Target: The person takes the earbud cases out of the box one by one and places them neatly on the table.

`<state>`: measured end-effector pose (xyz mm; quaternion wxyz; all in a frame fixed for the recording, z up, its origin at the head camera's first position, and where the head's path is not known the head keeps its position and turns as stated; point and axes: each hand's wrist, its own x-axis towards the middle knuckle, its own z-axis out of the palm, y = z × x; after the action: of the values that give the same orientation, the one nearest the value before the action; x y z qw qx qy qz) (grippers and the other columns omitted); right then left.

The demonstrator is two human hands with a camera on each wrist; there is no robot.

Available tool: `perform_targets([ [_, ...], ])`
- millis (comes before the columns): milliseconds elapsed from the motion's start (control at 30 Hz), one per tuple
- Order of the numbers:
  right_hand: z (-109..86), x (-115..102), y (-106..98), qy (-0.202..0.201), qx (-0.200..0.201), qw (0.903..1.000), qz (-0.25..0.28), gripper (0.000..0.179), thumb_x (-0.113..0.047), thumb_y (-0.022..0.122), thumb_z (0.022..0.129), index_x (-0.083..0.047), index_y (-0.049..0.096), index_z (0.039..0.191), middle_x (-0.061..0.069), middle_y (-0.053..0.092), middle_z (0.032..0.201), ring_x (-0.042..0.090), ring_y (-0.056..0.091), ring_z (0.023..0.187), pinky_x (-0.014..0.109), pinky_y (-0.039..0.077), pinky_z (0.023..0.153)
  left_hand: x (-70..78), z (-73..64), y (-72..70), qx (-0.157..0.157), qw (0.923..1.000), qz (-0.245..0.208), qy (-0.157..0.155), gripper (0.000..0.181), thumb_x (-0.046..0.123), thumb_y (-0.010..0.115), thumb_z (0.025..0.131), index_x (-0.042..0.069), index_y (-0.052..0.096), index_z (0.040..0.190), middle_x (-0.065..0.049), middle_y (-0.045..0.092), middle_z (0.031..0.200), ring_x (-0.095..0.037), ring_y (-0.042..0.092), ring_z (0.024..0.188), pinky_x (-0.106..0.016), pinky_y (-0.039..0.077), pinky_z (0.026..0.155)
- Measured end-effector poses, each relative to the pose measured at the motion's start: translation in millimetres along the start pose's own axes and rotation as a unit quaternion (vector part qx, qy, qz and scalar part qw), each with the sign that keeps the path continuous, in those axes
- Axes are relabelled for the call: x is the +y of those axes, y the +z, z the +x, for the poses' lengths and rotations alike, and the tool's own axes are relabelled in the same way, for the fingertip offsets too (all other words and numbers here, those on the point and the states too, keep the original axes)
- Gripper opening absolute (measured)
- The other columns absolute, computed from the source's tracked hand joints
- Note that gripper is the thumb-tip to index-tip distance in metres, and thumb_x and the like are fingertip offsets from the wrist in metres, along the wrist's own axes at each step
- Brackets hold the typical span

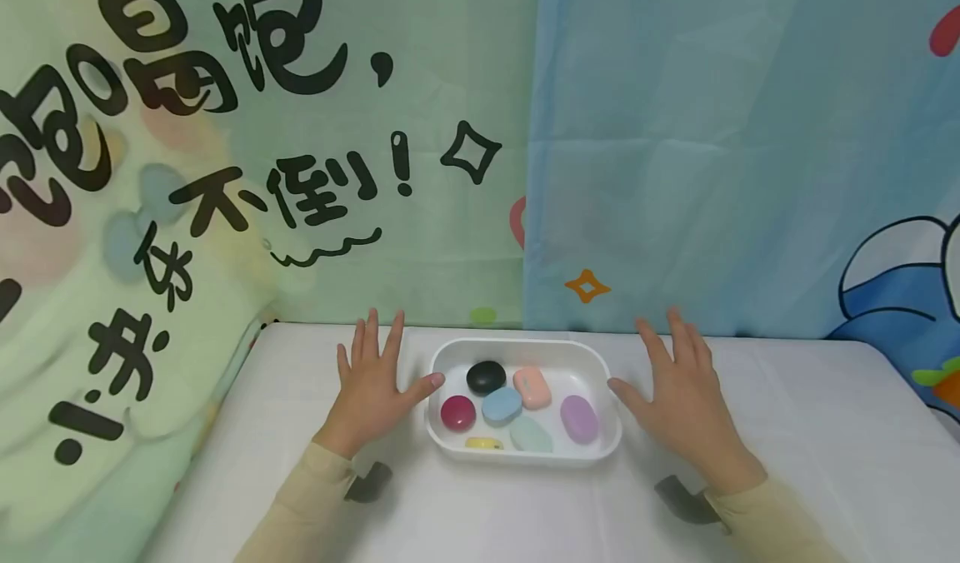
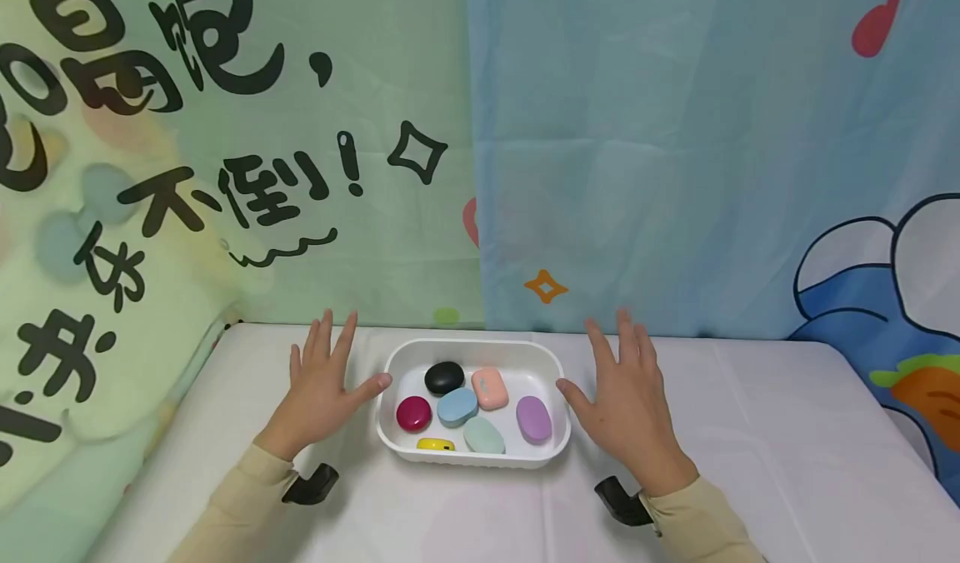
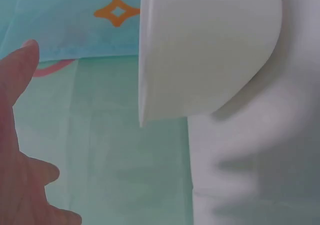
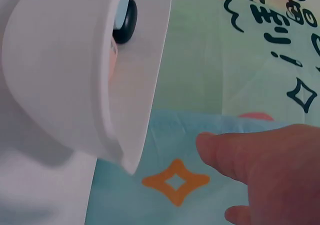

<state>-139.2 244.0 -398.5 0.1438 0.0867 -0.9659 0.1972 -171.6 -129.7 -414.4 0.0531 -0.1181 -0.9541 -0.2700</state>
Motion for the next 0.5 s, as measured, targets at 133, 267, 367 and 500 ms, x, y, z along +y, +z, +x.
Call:
perform_targets([
  [133,-1.0,-6.0,4.3,-0.002,-0.011,0.9999,0.012,0.079,-0.028,0.077,0.088,0.005,0.038,0.149,0.037,0.015,0.157,0.062,0.018,0.138,0.077,0.027,0.101,1.3,-3.4,5.9,-0.004,0.9999,-0.015,0.000,0.102,0.060,0.064,0.089,0.010,0.015,0.162,-0.025,0.002,0.166,-0.045,-0.002,0.151,-0.070,-0.003,0.115],
  [267,-1.6,-11.2,7.4,-0.007,-0.027,0.9994,0.019,0.079,-0.025,0.078,0.087,0.004,0.038,0.149,0.037,0.015,0.157,0.061,0.018,0.138,0.076,0.028,0.101,2.3,-5.4,12.7,-0.001,0.9995,-0.030,0.006,0.100,0.059,0.065,0.089,0.009,0.017,0.162,-0.025,0.004,0.165,-0.046,0.000,0.151,-0.069,-0.002,0.115],
  [367,-1.6,-16.2,8.6,-0.008,-0.042,0.9989,0.019,0.080,-0.025,0.078,0.087,0.003,0.037,0.150,0.036,0.014,0.158,0.060,0.017,0.139,0.075,0.030,0.102,2.7,-6.1,17.5,-0.001,0.9993,-0.037,0.010,0.100,0.058,0.065,0.089,0.009,0.018,0.162,-0.025,0.005,0.165,-0.046,0.001,0.151,-0.069,-0.001,0.115],
  [500,-1.6,-22.6,11.5,-0.013,-0.060,0.9980,0.018,0.080,-0.027,0.078,0.087,0.001,0.038,0.151,0.034,0.013,0.159,0.058,0.017,0.140,0.073,0.034,0.101,3.7,-7.6,23.4,-0.001,0.9988,-0.047,0.015,0.099,0.058,0.066,0.088,0.010,0.019,0.162,-0.025,0.007,0.165,-0.046,0.003,0.151,-0.069,0.001,0.115],
])
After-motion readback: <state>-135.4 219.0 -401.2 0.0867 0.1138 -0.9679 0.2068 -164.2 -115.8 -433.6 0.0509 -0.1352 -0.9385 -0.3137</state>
